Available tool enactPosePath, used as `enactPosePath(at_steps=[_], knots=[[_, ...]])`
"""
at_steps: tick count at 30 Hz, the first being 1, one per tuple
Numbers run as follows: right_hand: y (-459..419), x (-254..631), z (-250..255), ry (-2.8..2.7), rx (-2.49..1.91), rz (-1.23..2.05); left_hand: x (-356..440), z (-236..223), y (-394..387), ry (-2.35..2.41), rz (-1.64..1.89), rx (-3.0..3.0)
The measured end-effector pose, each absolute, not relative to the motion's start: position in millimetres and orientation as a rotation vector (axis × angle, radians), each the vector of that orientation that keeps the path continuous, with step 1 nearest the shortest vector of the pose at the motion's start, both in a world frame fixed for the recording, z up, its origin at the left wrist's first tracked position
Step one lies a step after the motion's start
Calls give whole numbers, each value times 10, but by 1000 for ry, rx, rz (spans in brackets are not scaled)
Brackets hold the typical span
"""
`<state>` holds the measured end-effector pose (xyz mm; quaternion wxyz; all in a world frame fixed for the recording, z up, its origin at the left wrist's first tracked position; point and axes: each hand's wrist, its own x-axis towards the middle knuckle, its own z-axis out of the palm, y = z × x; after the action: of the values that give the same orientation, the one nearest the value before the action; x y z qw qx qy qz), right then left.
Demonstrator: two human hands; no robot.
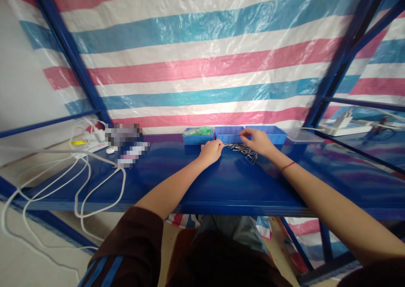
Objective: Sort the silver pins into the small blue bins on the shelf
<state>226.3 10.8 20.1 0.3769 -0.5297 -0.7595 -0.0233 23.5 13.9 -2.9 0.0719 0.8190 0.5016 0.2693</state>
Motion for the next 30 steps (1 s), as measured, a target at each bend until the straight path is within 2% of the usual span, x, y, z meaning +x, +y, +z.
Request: enactPosePath(at_steps=[5, 12, 16, 30], knots=[[-4, 2000, 169, -1882, -1124, 343, 328, -58, 205, 1131, 1062, 2155], [-105, 1904, 245, -1699, -984, 674, 422, -89, 187, 1013, 1083, 1910], [-72, 1912, 205, -1706, -976, 639, 424, -84, 170, 1022, 1069, 1868], [-140, 1916, 225, -1902, -1035, 220, 416, -120, 176, 910, 1068, 2001]])
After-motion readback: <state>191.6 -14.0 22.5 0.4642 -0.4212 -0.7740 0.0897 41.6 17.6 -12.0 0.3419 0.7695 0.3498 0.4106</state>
